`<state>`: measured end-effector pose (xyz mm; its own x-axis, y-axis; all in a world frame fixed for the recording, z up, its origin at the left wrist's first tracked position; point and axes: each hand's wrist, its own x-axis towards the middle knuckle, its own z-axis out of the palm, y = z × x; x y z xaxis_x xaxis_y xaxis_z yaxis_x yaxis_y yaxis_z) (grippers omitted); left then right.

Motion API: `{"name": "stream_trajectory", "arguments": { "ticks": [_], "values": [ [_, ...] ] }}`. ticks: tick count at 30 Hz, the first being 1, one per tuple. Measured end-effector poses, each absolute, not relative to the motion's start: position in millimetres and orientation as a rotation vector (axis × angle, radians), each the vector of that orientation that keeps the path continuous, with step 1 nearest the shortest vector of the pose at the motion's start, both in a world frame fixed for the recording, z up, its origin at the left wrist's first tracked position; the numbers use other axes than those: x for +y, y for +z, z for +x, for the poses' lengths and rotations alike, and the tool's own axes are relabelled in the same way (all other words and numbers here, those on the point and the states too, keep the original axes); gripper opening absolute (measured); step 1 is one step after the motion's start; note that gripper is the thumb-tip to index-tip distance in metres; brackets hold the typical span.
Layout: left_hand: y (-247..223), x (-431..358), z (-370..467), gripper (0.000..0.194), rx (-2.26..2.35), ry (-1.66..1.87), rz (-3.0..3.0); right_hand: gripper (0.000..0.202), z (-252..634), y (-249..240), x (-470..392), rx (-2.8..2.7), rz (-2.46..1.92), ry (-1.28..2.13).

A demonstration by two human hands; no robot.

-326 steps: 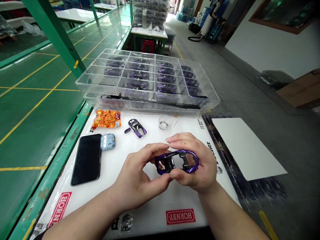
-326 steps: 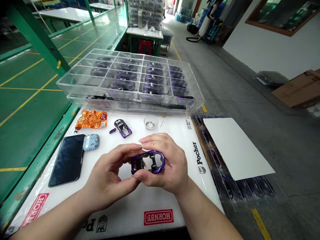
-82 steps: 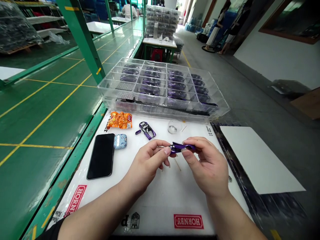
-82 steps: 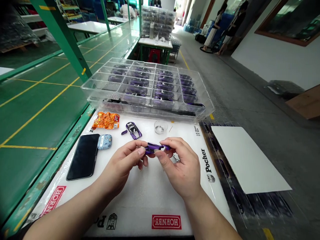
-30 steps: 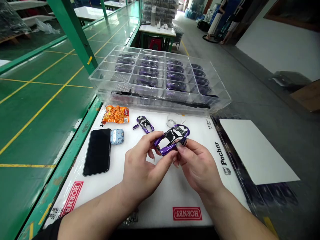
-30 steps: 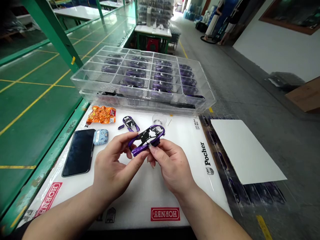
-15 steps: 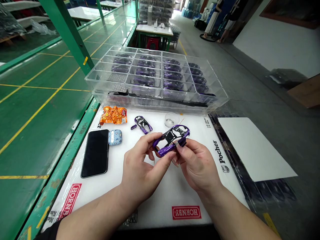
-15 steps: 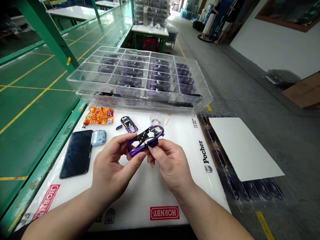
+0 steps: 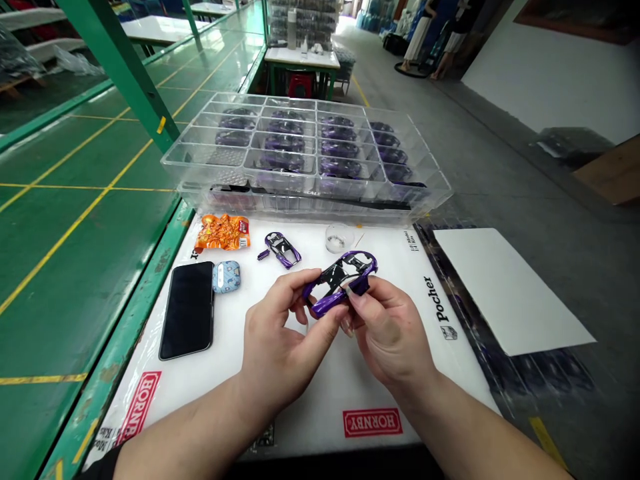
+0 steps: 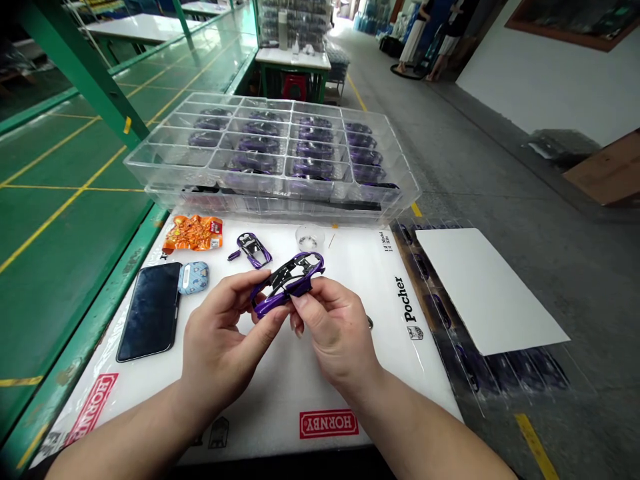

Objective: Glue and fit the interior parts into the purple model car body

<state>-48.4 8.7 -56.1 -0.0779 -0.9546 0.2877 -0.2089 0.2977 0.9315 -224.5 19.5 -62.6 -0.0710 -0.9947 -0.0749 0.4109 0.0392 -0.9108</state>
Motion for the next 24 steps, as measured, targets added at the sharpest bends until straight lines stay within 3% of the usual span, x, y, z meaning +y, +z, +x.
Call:
{"name": "stream_trajectory", "arguments": {
  "ticks": [5, 13, 24],
  "values": [
    [-57.0, 6.4, -47.3, 0.045, -1.495, -0.975, 1.132, 0.028, -225.2, -63.5, 20.7, 0.986, -0.810, -1.389],
    [-53.6, -8.1, -51.7, 0.044, -1.177, -1.643, 1.008, 0.030, -228.2, -61.2, 15.7, 1.079, -0.835, -1.342],
    [-55.7, -15.8, -48.1, 0.044, -1.059, -1.830, 1.063, 0.034, -235.2, -63.1, 17.5, 1.203, -0.987, -1.250]
  ]
}}
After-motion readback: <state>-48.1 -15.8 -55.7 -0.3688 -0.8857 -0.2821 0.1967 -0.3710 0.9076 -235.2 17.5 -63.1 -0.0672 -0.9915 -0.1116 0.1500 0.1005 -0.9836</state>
